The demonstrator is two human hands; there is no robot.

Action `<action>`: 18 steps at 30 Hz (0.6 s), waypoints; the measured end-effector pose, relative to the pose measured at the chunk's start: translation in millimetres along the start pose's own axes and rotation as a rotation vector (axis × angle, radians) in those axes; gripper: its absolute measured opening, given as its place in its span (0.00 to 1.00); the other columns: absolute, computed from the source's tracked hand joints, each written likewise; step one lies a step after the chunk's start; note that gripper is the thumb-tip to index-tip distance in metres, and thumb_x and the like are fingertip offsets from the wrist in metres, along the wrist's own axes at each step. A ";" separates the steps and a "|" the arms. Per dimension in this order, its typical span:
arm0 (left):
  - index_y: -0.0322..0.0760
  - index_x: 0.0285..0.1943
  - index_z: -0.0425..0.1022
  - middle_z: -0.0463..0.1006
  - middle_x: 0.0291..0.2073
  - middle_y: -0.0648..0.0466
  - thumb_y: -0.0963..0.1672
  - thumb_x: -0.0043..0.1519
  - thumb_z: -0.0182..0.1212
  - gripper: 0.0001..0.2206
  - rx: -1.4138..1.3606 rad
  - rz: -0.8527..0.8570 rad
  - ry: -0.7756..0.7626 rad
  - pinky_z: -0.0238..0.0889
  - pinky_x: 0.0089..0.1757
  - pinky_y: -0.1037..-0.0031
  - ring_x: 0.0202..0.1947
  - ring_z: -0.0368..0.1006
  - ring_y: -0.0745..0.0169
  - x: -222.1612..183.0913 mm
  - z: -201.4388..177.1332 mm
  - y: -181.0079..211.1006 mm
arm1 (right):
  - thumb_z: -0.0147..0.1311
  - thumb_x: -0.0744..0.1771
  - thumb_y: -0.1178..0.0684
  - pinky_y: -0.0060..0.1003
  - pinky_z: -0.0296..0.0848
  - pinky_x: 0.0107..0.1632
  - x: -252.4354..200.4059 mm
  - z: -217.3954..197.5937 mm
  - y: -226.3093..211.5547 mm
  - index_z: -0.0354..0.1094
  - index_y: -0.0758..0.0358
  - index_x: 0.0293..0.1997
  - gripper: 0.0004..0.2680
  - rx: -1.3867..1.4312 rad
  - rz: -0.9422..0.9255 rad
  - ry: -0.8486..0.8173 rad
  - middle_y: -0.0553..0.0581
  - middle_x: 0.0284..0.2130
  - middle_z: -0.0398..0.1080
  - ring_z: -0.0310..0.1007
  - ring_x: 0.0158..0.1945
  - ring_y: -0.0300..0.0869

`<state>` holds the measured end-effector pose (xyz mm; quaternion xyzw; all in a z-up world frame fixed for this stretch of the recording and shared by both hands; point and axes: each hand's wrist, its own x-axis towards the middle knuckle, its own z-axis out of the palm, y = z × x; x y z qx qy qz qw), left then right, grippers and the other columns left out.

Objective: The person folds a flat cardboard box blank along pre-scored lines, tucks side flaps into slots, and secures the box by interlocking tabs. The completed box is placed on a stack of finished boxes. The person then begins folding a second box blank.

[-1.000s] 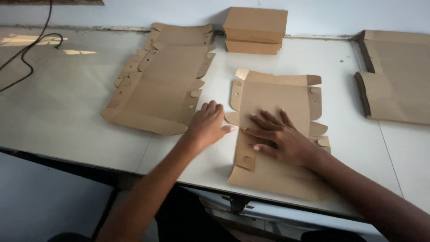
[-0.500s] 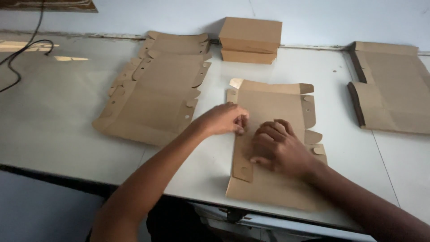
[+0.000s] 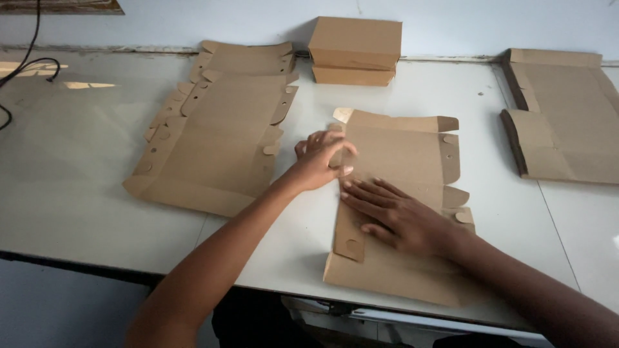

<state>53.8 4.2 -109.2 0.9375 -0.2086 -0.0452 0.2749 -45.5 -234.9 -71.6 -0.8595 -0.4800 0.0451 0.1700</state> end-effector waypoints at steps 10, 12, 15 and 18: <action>0.58 0.81 0.37 0.42 0.77 0.37 0.58 0.66 0.55 0.38 0.072 -0.143 0.054 0.22 0.65 0.30 0.78 0.31 0.33 -15.8 -14.0 20.8 | 0.38 0.71 0.43 0.59 0.38 0.74 -1.7 0.3 2.9 0.49 0.60 0.76 0.23 0.012 -0.053 0.000 0.66 0.74 0.48 0.43 0.77 0.58; 0.51 0.82 0.32 0.44 0.77 0.32 0.60 0.63 0.55 0.44 0.047 -0.137 0.090 0.23 0.67 0.33 0.79 0.35 0.33 -17.4 -17.0 21.5 | 0.40 0.71 0.43 0.60 0.39 0.74 -2.7 5.9 7.1 0.49 0.60 0.76 0.23 -0.019 -0.061 0.016 0.64 0.74 0.50 0.44 0.77 0.57; 0.52 0.83 0.34 0.50 0.77 0.36 0.58 0.64 0.56 0.42 0.049 -0.086 0.122 0.23 0.67 0.32 0.79 0.41 0.39 -22.7 -11.3 15.0 | 0.44 0.70 0.44 0.62 0.44 0.72 -6.1 2.1 2.2 0.53 0.61 0.75 0.23 0.012 -0.097 0.041 0.64 0.73 0.54 0.48 0.75 0.61; 0.51 0.81 0.43 0.58 0.75 0.40 0.50 0.62 0.64 0.39 -0.112 -0.076 0.202 0.30 0.67 0.33 0.75 0.53 0.40 -16.4 -10.7 11.8 | 0.45 0.70 0.45 0.64 0.47 0.71 -7.7 4.8 4.5 0.55 0.63 0.73 0.22 -0.014 -0.139 0.066 0.66 0.72 0.55 0.51 0.73 0.63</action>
